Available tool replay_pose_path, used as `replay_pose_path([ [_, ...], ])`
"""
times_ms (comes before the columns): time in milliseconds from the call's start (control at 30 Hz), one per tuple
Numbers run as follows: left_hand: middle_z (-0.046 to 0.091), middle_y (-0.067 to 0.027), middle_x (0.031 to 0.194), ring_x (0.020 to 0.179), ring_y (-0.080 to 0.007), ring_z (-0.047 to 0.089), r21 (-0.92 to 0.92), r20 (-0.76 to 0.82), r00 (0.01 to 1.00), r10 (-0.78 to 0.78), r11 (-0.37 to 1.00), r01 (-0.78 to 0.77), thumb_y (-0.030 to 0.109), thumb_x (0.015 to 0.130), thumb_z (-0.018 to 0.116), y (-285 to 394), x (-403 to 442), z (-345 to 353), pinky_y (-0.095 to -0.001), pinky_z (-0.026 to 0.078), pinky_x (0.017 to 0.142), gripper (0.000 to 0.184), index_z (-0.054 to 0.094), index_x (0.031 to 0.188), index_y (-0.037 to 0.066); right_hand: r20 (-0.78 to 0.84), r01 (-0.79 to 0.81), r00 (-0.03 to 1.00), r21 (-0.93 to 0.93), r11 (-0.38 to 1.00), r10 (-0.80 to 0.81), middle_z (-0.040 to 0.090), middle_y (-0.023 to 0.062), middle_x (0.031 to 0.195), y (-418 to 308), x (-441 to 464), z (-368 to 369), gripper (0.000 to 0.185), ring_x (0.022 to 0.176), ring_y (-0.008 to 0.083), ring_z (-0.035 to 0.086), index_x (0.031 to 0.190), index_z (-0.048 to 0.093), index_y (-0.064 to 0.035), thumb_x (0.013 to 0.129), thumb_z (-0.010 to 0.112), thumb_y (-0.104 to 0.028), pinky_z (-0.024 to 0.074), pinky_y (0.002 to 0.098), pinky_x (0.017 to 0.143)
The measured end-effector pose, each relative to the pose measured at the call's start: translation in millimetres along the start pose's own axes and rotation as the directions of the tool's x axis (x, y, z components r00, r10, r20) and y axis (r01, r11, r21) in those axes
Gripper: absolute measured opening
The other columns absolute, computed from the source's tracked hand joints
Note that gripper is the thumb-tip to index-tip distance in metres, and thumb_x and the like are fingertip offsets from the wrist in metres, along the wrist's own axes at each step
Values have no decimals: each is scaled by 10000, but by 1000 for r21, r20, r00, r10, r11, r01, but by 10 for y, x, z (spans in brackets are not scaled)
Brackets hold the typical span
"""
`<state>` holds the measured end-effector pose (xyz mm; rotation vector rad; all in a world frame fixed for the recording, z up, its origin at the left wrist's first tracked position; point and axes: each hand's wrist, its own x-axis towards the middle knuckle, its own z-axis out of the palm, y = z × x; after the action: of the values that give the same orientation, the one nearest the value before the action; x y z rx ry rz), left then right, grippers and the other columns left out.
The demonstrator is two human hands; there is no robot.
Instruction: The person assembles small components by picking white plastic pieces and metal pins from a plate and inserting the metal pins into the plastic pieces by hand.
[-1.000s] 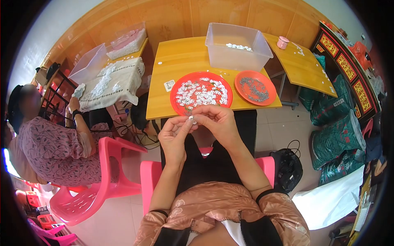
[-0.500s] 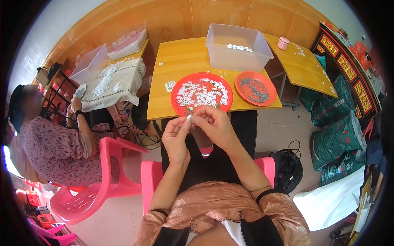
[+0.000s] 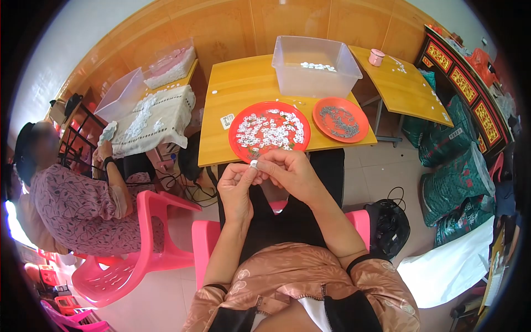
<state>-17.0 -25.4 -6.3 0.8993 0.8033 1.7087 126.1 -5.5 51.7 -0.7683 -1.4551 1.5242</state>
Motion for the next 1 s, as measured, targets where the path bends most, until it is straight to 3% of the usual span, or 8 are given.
replay_pose_path([
  [133,636,-72,752,644,-115,595,12,37,999,-37,999,36,39,814,641,143,-23,83,-211,475,625,86,575,862,12,-18,45,999,34,998,-44,606,29,750,-9,-29,-34,165,653,61,539,891,623,53,886,566,-102,445,199,595],
  [200,640,-73,740,647,-115,601,26,69,997,-41,999,39,35,803,652,152,-17,42,-212,472,632,94,585,861,3,-29,118,993,0,993,-118,547,-17,642,37,-23,-40,157,518,7,423,860,641,-7,881,586,-153,317,156,446],
  [300,644,-104,878,792,-141,611,20,187,982,-5,1000,1,75,803,660,105,13,-31,-252,478,742,179,598,942,-20,4,71,997,0,997,-71,541,-15,617,-32,-55,-37,158,501,7,415,845,639,-6,875,594,-154,301,159,434],
  [367,609,-126,1047,988,-177,567,78,266,954,141,983,-167,131,816,652,137,42,40,-302,431,882,285,597,1049,-23,38,30,999,45,999,-31,544,-8,616,-19,-53,-47,156,502,14,431,844,637,3,873,596,-145,311,166,435],
  [400,609,-126,1047,988,-177,567,79,265,954,141,983,-167,131,816,652,146,51,23,-302,431,882,285,597,1049,-23,74,-12,997,88,996,6,548,-1,614,-10,-48,-49,155,503,22,446,843,635,12,871,598,-136,321,173,435],
  [467,564,-133,1148,1110,-202,498,64,428,895,127,983,-171,175,831,635,160,70,-32,-328,371,955,342,589,1113,-13,81,-20,997,136,990,9,539,-2,600,17,-42,-22,158,477,20,429,837,634,8,871,600,-142,299,169,415],
  [667,598,-131,1092,1041,-208,540,272,272,913,306,885,-377,165,842,618,81,-10,9,-314,400,920,279,624,1040,-32,47,-65,997,221,973,56,520,-7,576,42,-54,64,196,445,22,402,780,621,-9,884,588,-172,271,164,396],
  [1000,606,-123,1075,1007,-187,551,109,178,967,182,973,-203,127,856,594,48,-1,27,-300,412,893,249,624,1039,-39,100,-53,995,225,973,31,519,-17,626,103,-10,52,228,491,26,419,813,605,-31,915,540,-224,304,164,447],
])
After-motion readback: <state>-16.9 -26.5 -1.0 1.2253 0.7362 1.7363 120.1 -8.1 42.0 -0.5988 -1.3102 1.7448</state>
